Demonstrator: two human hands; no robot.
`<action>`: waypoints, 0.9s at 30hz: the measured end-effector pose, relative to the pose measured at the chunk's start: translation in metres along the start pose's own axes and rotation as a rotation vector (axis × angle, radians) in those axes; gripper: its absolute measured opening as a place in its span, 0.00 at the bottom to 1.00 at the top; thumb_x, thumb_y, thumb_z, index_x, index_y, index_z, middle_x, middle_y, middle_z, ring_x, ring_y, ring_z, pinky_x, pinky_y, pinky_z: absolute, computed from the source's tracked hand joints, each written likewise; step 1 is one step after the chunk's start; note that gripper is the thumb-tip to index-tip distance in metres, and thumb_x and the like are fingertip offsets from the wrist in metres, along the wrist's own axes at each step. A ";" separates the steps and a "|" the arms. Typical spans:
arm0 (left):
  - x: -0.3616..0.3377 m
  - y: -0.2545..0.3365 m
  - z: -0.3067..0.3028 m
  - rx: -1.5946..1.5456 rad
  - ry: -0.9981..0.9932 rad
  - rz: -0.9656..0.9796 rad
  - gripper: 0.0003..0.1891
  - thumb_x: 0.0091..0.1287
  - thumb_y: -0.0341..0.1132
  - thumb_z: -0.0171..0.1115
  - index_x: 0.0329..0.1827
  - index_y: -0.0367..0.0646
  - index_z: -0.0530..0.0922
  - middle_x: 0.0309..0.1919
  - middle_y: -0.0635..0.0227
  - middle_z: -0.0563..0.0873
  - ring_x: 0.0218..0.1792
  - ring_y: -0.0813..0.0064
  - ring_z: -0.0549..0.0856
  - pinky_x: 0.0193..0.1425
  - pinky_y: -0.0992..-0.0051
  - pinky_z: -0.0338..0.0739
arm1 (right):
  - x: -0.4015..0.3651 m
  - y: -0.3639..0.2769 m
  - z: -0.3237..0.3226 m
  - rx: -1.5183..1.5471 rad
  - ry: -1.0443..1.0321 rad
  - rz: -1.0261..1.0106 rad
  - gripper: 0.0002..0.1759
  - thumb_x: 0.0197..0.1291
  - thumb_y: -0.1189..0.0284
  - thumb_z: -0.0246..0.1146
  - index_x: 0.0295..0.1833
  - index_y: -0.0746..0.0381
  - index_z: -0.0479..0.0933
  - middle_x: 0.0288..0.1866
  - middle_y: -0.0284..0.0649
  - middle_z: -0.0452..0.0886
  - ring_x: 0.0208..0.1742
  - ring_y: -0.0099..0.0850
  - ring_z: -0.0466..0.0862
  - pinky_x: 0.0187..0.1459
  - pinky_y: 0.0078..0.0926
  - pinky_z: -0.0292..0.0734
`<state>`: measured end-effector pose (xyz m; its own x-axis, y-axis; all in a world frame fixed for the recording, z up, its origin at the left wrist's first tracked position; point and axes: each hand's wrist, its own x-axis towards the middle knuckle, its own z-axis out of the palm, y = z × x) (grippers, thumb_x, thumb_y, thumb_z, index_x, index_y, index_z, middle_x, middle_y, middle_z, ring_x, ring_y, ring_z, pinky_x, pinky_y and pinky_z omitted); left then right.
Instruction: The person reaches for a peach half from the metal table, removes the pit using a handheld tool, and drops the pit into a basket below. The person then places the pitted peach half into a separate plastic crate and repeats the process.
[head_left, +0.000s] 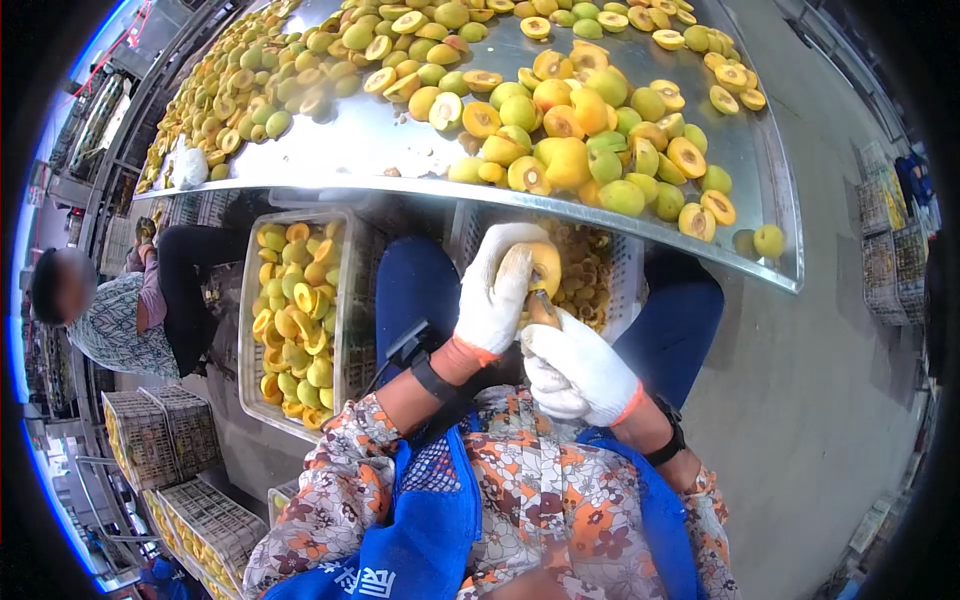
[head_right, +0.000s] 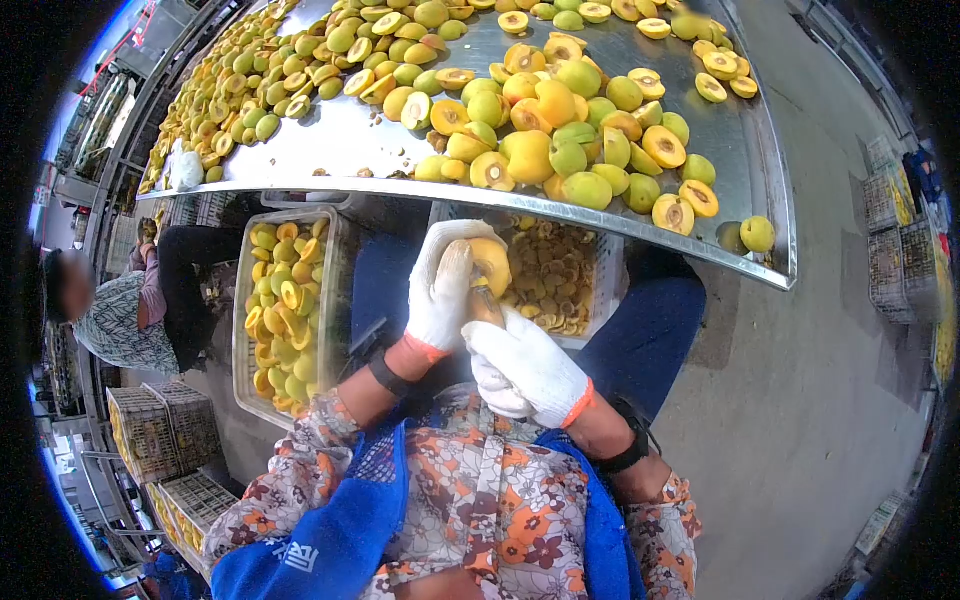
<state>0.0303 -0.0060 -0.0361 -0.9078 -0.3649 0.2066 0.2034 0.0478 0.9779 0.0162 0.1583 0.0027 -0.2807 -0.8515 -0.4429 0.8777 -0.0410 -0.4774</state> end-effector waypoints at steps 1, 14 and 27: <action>0.006 0.001 -0.005 -0.063 -0.098 -0.055 0.14 0.81 0.38 0.52 0.58 0.38 0.79 0.48 0.66 0.85 0.48 0.79 0.81 0.58 0.75 0.77 | 0.000 -0.001 0.001 0.001 0.002 -0.002 0.06 0.79 0.65 0.57 0.52 0.55 0.70 0.22 0.27 0.68 0.11 0.17 0.62 0.12 0.19 0.54; 0.025 -0.034 -0.004 -0.218 -0.206 -0.222 0.16 0.81 0.44 0.54 0.56 0.42 0.80 0.46 0.67 0.85 0.47 0.80 0.83 0.56 0.74 0.79 | 0.016 0.002 -0.017 0.264 -0.045 0.094 0.17 0.82 0.58 0.49 0.44 0.52 0.78 0.17 0.22 0.59 0.10 0.17 0.57 0.14 0.20 0.52; 0.050 -0.027 -0.038 -0.312 -0.685 -0.207 0.21 0.79 0.50 0.56 0.53 0.39 0.83 0.46 0.67 0.87 0.49 0.78 0.83 0.56 0.76 0.78 | 0.026 0.017 -0.023 0.469 -0.307 0.124 0.21 0.85 0.57 0.43 0.50 0.56 0.78 0.19 0.24 0.59 0.11 0.16 0.57 0.14 0.20 0.53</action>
<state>-0.0063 -0.0604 -0.0533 -0.9419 0.3227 0.0934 0.0068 -0.2597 0.9657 0.0152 0.1476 -0.0341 -0.1003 -0.9746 -0.2001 0.9950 -0.0988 -0.0175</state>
